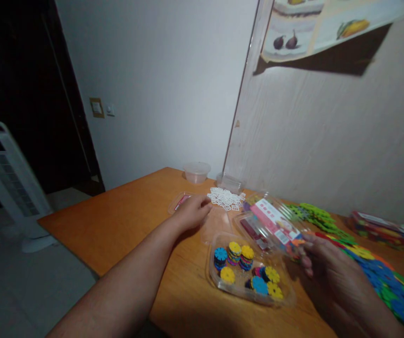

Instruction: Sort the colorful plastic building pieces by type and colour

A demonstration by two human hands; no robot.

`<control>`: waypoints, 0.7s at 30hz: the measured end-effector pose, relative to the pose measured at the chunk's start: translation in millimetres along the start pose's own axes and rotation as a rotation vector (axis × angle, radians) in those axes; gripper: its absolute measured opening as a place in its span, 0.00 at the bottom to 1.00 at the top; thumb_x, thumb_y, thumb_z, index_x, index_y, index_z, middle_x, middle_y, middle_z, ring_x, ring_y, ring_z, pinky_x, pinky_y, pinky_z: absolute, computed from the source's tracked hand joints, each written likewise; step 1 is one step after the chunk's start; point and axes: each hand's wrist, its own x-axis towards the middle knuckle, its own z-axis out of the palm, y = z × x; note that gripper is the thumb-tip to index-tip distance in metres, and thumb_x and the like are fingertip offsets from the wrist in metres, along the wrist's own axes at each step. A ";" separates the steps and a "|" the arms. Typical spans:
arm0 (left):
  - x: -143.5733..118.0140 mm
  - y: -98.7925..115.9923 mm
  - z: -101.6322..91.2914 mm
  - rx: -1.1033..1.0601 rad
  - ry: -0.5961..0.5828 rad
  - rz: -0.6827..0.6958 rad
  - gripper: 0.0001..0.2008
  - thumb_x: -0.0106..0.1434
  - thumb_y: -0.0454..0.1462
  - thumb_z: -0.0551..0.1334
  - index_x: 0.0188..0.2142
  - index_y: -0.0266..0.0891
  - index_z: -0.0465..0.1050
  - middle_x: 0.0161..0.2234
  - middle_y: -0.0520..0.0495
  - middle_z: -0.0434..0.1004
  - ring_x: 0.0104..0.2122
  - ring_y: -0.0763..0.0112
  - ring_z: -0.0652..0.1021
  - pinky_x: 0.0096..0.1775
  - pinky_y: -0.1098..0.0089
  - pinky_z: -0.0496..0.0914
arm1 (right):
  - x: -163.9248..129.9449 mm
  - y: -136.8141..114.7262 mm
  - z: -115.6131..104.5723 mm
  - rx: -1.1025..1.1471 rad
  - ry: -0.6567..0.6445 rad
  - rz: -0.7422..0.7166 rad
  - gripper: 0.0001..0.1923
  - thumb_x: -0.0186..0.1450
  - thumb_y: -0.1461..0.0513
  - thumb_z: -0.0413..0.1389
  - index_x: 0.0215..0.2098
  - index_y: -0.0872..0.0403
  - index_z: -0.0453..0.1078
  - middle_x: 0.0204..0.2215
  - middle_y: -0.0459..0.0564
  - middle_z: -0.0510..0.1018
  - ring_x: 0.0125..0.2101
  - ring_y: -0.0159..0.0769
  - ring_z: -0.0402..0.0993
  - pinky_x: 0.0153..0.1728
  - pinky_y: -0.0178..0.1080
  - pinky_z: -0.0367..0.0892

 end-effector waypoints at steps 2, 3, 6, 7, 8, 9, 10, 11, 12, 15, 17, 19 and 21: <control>2.6 -4.1 0.2 -0.084 0.069 -0.052 0.10 0.62 0.39 0.59 0.34 0.38 0.78 0.31 0.47 0.79 0.32 0.67 0.75 0.33 0.71 0.64 | -8.6 -5.1 6.2 0.079 -0.081 0.095 0.08 0.60 0.60 0.62 0.32 0.51 0.66 0.17 0.37 0.62 0.15 0.25 0.54 0.16 0.29 0.55; 3.4 -5.8 0.6 -0.124 0.089 -0.074 0.10 0.61 0.39 0.59 0.32 0.37 0.77 0.29 0.48 0.77 0.31 0.68 0.74 0.32 0.72 0.63 | -11.8 -5.9 7.4 0.090 -0.121 0.146 0.09 0.59 0.59 0.62 0.33 0.52 0.67 0.16 0.37 0.60 0.14 0.25 0.51 0.15 0.29 0.53; 4.2 -8.6 1.4 -0.206 0.102 -0.103 0.10 0.60 0.39 0.59 0.24 0.37 0.72 0.23 0.52 0.71 0.26 0.72 0.69 0.28 0.73 0.58 | -17.3 -4.6 6.9 0.031 -0.208 0.252 0.12 0.59 0.56 0.64 0.35 0.53 0.70 0.13 0.36 0.59 0.13 0.23 0.44 0.14 0.28 0.47; 4.2 -8.7 1.3 -0.210 0.098 -0.104 0.11 0.59 0.38 0.59 0.23 0.38 0.70 0.21 0.53 0.69 0.25 0.73 0.68 0.27 0.73 0.57 | -18.2 -3.6 6.5 0.017 -0.228 0.266 0.13 0.58 0.56 0.64 0.36 0.54 0.71 0.13 0.36 0.59 0.12 0.22 0.44 0.14 0.28 0.46; 4.3 -8.3 0.9 -0.205 0.089 -0.107 0.10 0.58 0.38 0.59 0.22 0.38 0.69 0.21 0.54 0.68 0.24 0.73 0.67 0.27 0.73 0.56 | -18.8 -2.7 6.3 0.007 -0.244 0.281 0.13 0.57 0.56 0.64 0.37 0.54 0.71 0.13 0.36 0.61 0.12 0.22 0.45 0.14 0.28 0.47; 4.3 -7.6 0.1 -0.195 0.078 -0.113 0.09 0.57 0.36 0.60 0.21 0.38 0.69 0.21 0.54 0.69 0.24 0.73 0.67 0.27 0.73 0.56 | -19.3 -1.8 6.4 -0.001 -0.251 0.297 0.14 0.57 0.57 0.65 0.39 0.53 0.72 0.14 0.37 0.63 0.12 0.23 0.49 0.15 0.28 0.50; 4.4 -6.6 -0.7 -0.182 0.064 -0.124 0.08 0.55 0.35 0.60 0.21 0.38 0.70 0.21 0.53 0.70 0.25 0.73 0.68 0.27 0.73 0.57 | -19.8 -0.7 6.9 -0.005 -0.247 0.304 0.14 0.56 0.58 0.66 0.39 0.53 0.73 0.15 0.38 0.66 0.13 0.24 0.54 0.16 0.28 0.54; 4.6 -5.6 -1.7 -0.169 0.051 -0.135 0.06 0.54 0.34 0.60 0.21 0.38 0.71 0.22 0.53 0.71 0.26 0.72 0.69 0.28 0.73 0.57 | -20.1 0.4 7.5 -0.009 -0.233 0.302 0.14 0.56 0.59 0.66 0.39 0.53 0.73 0.17 0.40 0.70 0.15 0.26 0.60 0.18 0.29 0.59; 4.7 -4.6 -2.5 -0.158 0.043 -0.141 0.06 0.53 0.34 0.59 0.21 0.37 0.71 0.22 0.53 0.72 0.26 0.72 0.70 0.29 0.73 0.58 | -20.0 1.5 7.9 -0.020 -0.206 0.291 0.13 0.56 0.58 0.66 0.38 0.52 0.74 0.20 0.42 0.73 0.18 0.29 0.66 0.21 0.31 0.64; 5.4 -3.8 -3.7 -0.139 0.036 -0.131 0.06 0.52 0.33 0.59 0.20 0.38 0.70 0.21 0.53 0.71 0.26 0.71 0.70 0.29 0.73 0.59 | -13.2 3.5 6.0 -0.174 -0.074 0.185 0.14 0.57 0.52 0.65 0.36 0.51 0.74 0.24 0.46 0.78 0.25 0.37 0.74 0.26 0.36 0.70; 6.0 -6.0 -2.8 -0.145 0.046 -0.132 0.06 0.52 0.33 0.58 0.20 0.38 0.70 0.20 0.53 0.70 0.26 0.71 0.70 0.29 0.73 0.59 | -0.8 1.3 1.5 -0.440 0.008 0.076 0.17 0.58 0.48 0.63 0.36 0.51 0.75 0.26 0.49 0.80 0.26 0.41 0.76 0.25 0.38 0.69; 6.9 -10.5 -1.1 -0.177 0.070 -0.169 0.05 0.51 0.33 0.59 0.20 0.38 0.70 0.20 0.53 0.70 0.26 0.71 0.70 0.29 0.73 0.59 | 17.7 -4.3 -2.8 -0.778 0.052 -0.042 0.21 0.57 0.46 0.61 0.39 0.53 0.76 0.29 0.52 0.81 0.29 0.45 0.77 0.27 0.40 0.69; 8.2 -16.5 0.6 -0.233 0.108 -0.235 0.03 0.50 0.33 0.60 0.22 0.38 0.71 0.20 0.53 0.70 0.26 0.71 0.70 0.28 0.74 0.60 | 38.9 -11.3 -3.6 -1.071 0.004 -0.108 0.25 0.57 0.45 0.62 0.44 0.54 0.77 0.37 0.57 0.83 0.36 0.50 0.79 0.35 0.44 0.70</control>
